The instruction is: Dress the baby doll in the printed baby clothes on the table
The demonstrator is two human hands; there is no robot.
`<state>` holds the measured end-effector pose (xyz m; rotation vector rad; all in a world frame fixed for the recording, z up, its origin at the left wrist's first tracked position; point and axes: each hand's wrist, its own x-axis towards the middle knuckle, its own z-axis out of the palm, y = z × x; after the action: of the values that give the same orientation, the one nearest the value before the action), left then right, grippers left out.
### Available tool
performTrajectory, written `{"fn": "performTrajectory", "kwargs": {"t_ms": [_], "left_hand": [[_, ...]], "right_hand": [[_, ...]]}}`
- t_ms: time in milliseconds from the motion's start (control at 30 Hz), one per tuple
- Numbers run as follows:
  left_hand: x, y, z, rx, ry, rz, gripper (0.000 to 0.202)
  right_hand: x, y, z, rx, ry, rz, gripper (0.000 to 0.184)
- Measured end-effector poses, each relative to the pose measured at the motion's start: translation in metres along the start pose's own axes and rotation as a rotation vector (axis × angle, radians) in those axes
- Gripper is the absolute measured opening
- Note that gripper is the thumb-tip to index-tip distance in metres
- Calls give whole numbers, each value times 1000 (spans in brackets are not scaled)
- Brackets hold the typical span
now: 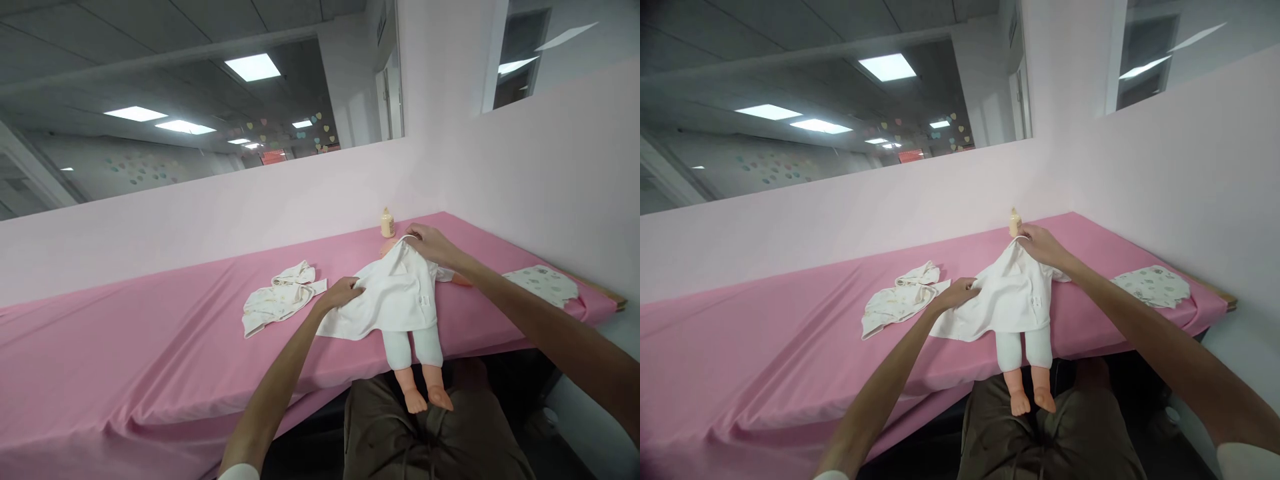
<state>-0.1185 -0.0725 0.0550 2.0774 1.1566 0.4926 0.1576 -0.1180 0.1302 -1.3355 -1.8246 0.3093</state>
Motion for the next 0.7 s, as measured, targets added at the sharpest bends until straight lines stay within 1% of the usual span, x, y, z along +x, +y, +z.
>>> {"fn": "performTrajectory", "kwargs": {"t_ms": [67, 133, 233, 333, 467, 600, 700], "left_hand": [[-7, 7, -13, 6, 142, 43, 31], [-15, 15, -30, -12, 251, 73, 33], [-32, 31, -56, -26, 341, 88, 35], [-49, 46, -75, 46, 408, 101, 35], [-65, 59, -86, 136, 412, 112, 35], [-72, 64, -92, 136, 352, 116, 35], [-76, 64, -95, 136, 300, 123, 37]], "right_hand": [[-2, 3, -3, 81, -15, 56, 13], [-4, 5, -5, 155, -52, 119, 16], [-6, 8, -7, 223, -161, 166, 20], [-8, 6, -9, 207, -258, 122, 20], [-9, 0, -15, 125, -347, 41, 17], [-10, -5, -23, 51, -452, 19, 17], [-10, -5, -26, 22, -425, 33, 25]]}}
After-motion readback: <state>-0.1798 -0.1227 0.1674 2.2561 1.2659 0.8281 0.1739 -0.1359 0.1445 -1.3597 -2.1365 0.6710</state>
